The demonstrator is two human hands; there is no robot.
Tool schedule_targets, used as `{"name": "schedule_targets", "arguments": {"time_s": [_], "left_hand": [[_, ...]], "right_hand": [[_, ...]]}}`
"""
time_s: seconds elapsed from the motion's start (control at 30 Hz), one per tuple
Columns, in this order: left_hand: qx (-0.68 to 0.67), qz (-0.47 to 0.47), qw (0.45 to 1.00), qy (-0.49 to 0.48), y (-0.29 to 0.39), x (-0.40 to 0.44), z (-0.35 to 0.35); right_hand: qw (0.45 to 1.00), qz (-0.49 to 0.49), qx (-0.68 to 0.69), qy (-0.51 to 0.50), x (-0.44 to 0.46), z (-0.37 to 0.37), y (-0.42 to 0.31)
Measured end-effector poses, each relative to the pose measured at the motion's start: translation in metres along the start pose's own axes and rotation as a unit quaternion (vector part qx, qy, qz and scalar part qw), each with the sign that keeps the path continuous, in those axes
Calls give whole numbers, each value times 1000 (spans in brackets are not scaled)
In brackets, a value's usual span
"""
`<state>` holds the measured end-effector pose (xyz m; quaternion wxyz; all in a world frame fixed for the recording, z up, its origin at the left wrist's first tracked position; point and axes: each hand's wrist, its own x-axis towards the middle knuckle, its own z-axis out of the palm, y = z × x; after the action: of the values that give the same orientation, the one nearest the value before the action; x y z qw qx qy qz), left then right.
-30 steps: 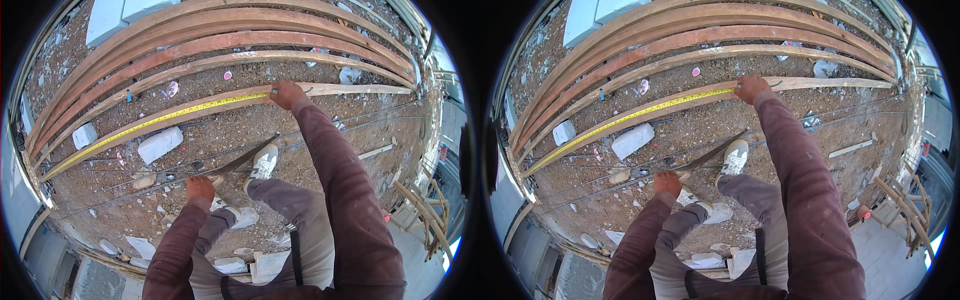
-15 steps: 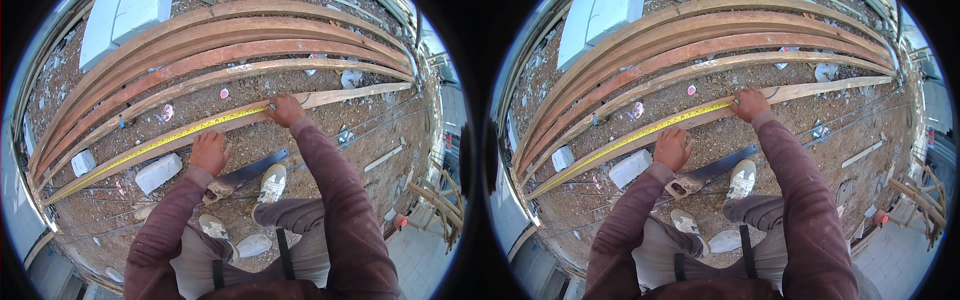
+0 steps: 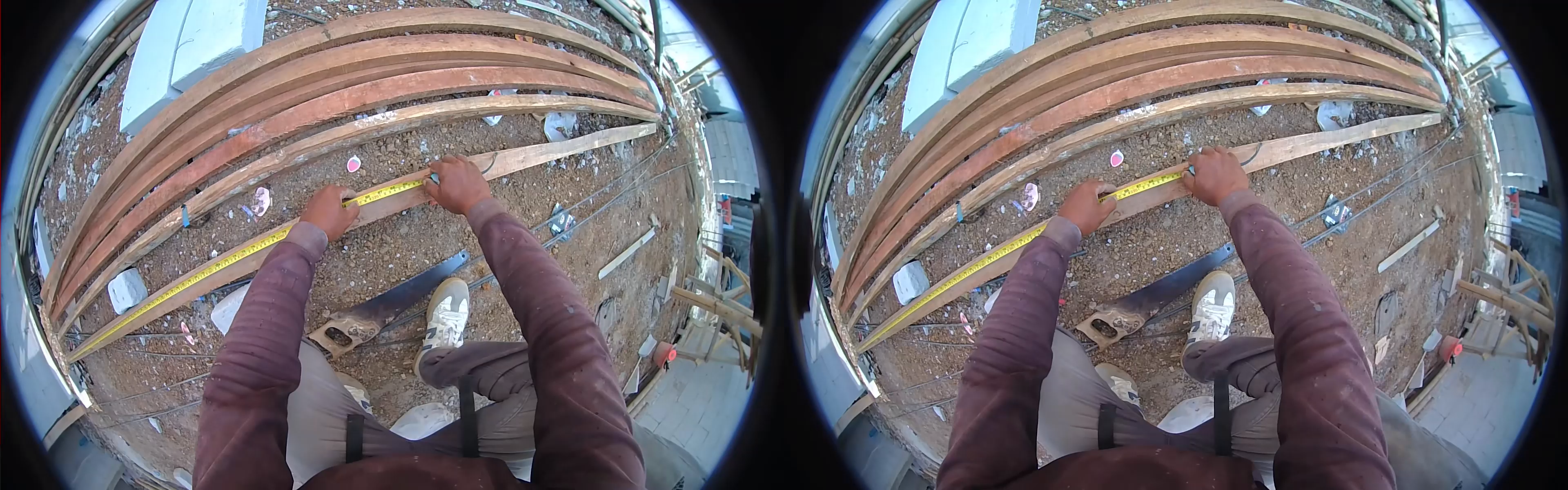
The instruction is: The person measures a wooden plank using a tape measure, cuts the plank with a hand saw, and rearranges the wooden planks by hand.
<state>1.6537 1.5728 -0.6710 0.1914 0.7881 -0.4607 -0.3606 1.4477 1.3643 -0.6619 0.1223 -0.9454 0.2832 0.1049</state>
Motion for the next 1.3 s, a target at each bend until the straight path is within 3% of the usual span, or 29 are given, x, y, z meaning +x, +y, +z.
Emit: {"name": "schedule_targets", "arguments": {"time_s": [0.17,0.47,0.57,0.77,1.3], "left_hand": [[-22,25,999,14,-14,-10,-4],[-41,-22,999,14,-18,-10,-9],[28,35,991,127,-8,-8,12],[66,-25,992,103,19,-11,28],[54,-54,981,177,21,-7,49]], "right_hand": [[1000,0,-6,-5,-1,-4,-2],[1000,7,-13,-2,-8,-5,-8],[1000,19,-17,-9,-8,-5,-9],[999,33,-16,-31,-1,-8,-9],[999,30,-2,-24,2,-1,-4]]}}
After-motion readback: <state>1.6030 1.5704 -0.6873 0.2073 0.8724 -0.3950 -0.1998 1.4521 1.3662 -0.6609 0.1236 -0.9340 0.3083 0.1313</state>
